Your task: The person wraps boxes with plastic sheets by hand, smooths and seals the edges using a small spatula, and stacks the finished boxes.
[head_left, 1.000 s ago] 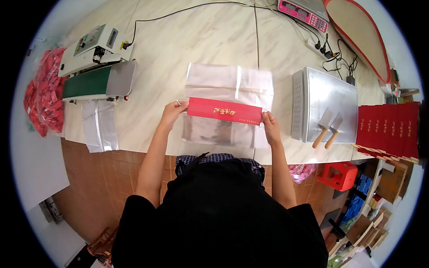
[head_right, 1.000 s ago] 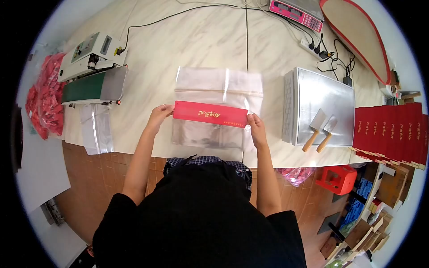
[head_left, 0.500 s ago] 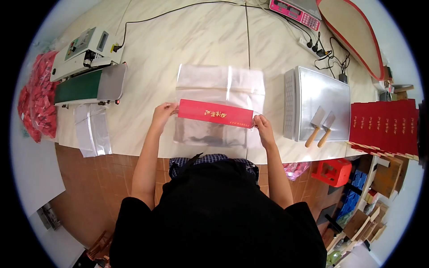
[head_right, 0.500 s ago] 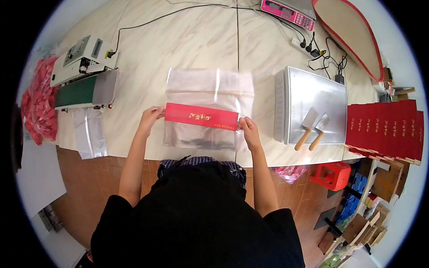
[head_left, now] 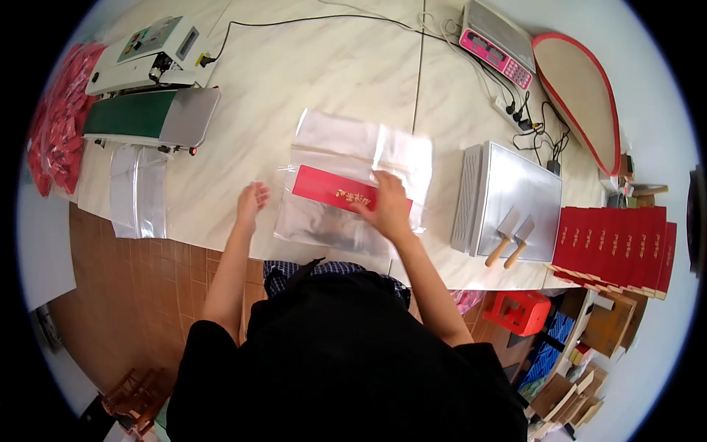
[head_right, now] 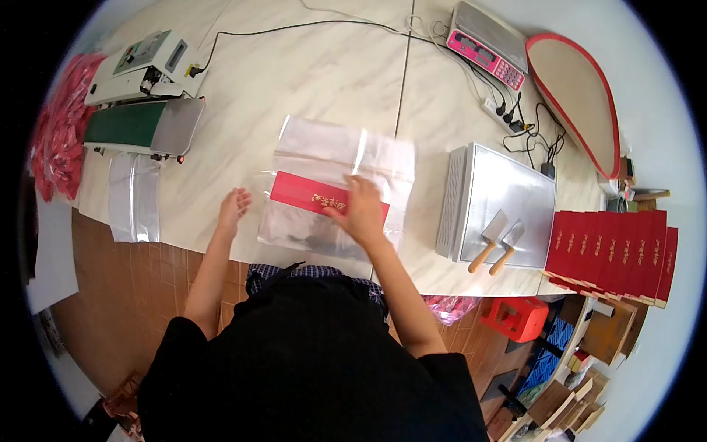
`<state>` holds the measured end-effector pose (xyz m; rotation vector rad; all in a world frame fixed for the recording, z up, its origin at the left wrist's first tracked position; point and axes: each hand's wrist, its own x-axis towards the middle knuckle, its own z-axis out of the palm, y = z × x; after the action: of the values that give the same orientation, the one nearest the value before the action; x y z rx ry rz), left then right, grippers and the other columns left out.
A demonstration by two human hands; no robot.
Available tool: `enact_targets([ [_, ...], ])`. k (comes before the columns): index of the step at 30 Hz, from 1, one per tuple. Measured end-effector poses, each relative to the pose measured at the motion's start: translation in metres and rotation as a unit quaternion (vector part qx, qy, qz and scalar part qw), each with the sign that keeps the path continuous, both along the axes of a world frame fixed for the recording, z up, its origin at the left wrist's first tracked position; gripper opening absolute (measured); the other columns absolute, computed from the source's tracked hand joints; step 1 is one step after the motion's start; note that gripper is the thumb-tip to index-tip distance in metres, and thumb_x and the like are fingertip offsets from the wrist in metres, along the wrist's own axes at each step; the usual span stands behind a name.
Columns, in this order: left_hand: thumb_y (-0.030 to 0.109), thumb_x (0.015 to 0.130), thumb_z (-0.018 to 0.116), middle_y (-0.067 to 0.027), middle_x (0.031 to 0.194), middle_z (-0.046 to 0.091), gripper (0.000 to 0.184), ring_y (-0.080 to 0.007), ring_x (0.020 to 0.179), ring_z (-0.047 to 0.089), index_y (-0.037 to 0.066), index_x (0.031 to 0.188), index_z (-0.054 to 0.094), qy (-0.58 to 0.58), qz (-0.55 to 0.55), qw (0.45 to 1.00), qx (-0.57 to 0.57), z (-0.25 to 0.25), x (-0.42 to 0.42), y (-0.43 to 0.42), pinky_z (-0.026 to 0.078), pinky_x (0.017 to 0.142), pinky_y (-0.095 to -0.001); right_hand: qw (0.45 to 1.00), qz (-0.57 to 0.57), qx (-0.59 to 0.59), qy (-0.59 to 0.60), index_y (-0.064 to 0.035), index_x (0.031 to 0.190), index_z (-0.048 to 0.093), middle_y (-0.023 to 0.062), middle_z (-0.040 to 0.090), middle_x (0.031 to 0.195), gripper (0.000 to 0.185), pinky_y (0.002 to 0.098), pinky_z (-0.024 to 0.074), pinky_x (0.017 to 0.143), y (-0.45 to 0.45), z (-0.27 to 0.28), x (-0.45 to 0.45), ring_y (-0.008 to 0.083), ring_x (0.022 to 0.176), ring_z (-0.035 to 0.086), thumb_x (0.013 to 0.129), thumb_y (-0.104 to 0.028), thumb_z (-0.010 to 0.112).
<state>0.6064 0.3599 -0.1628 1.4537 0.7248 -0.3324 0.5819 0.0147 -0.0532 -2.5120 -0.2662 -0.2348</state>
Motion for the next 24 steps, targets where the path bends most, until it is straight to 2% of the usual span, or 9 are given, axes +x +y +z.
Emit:
enact_targets([
  [1,0.043,0.103,0.041,-0.0039,0.1,0.069,0.043,-0.0133,0.089,0.064,0.007,0.118,0.058,-0.003,0.006,1.0,0.0,-0.001,-0.006,-0.008,0.048,0.078,-0.0282,0.999,0.036,-0.035,0.017,-0.0028,0.135,0.044,0.0196,0.056,0.121,0.085,0.046,0.0393,0.101,0.018,-0.001,0.005,0.038,0.112,0.052,0.067,-0.034,0.085],
  [4,0.051,0.103,0.035,-0.0068,0.108,0.068,0.054,-0.0158,0.097,0.064,0.005,0.127,0.053,0.047,-0.029,0.996,-0.068,0.0,-0.023,-0.032,0.047,0.083,-0.0323,0.991,0.068,-0.087,0.078,-0.0033,0.132,0.045,0.0177,0.056,0.118,0.083,0.0464,0.0397,0.097,0.043,-0.024,0.015,0.0354,0.11,0.052,0.065,-0.035,0.084],
  [6,0.057,0.102,0.031,-0.0113,0.123,0.063,0.065,-0.0187,0.107,0.061,0.003,0.135,0.047,0.075,0.006,0.99,-0.117,0.003,-0.027,-0.045,0.045,0.091,-0.0358,0.982,0.074,-0.113,0.13,-0.003,0.13,0.046,0.0168,0.056,0.117,0.081,0.0464,0.0397,0.095,0.046,-0.027,0.019,0.0347,0.109,0.053,0.066,-0.035,0.083],
  [9,0.063,0.101,0.024,-0.0144,0.136,0.055,0.076,-0.0208,0.117,0.056,0.001,0.141,0.041,0.033,0.048,0.98,-0.193,0.01,-0.022,-0.057,0.039,0.102,-0.0379,0.992,0.049,-0.073,0.093,-0.0026,0.127,0.047,0.0155,0.056,0.113,0.077,0.0453,0.0404,0.092,0.044,-0.013,0.012,0.0338,0.104,0.053,0.066,-0.031,0.083],
  [11,0.064,0.1,0.02,-0.0144,0.138,0.053,0.079,-0.0217,0.123,0.052,0.0,0.142,0.04,-0.041,0.028,0.97,-0.238,0.047,-0.013,-0.065,0.035,0.106,-0.038,0.998,0.033,0.061,0.009,-0.002,0.126,0.046,0.0156,0.057,0.111,0.077,0.0448,0.0409,0.091,0.047,0.013,0.002,0.0338,0.102,0.054,0.064,-0.026,0.085],
  [13,0.064,0.1,0.017,-0.0145,0.141,0.051,0.082,-0.0226,0.129,0.047,-0.001,0.144,0.038,-0.112,0.0,0.952,-0.283,0.094,-0.006,-0.075,0.031,0.11,-0.0382,0.992,0.035,0.125,0.009,-0.0005,0.127,0.046,0.0167,0.056,0.111,0.076,0.0444,0.0412,0.092,0.048,0.034,-0.004,0.0345,0.102,0.054,0.065,-0.019,0.085],
  [17,0.064,0.101,0.012,-0.0139,0.145,0.047,0.083,-0.0235,0.137,0.039,-0.003,0.144,0.039,-0.231,-0.056,0.948,-0.21,0.154,0.003,-0.097,0.023,0.115,-0.0377,0.989,-0.024,0.133,-0.052,-0.0004,0.128,0.046,0.0172,0.057,0.114,0.075,0.0446,0.0413,0.093,0.048,0.015,-0.019,0.0359,0.104,0.055,0.067,-0.019,0.085],
  [20,0.06,0.102,0.012,-0.0128,0.147,0.045,0.08,-0.0239,0.14,0.034,-0.002,0.144,0.04,-0.26,-0.126,0.949,-0.124,0.149,-0.002,-0.104,0.019,0.116,-0.038,0.989,-0.052,0.135,-0.017,-0.0001,0.131,0.042,0.0171,0.054,0.121,0.079,0.0459,0.0391,0.098,0.049,-0.012,-0.029,0.0364,0.113,0.052,0.065,-0.02,0.082],
  [24,0.057,0.103,0.012,-0.0143,0.147,0.044,0.077,-0.0251,0.14,0.033,-0.002,0.143,0.04,-0.303,-0.153,0.94,-0.048,0.167,0.002,-0.111,0.019,0.117,-0.0376,0.986,-0.07,0.152,0.003,-0.0008,0.132,0.041,0.0171,0.053,0.122,0.079,0.0457,0.039,0.098,0.05,0.005,-0.032,0.0369,0.114,0.051,0.067,-0.02,0.08],
])
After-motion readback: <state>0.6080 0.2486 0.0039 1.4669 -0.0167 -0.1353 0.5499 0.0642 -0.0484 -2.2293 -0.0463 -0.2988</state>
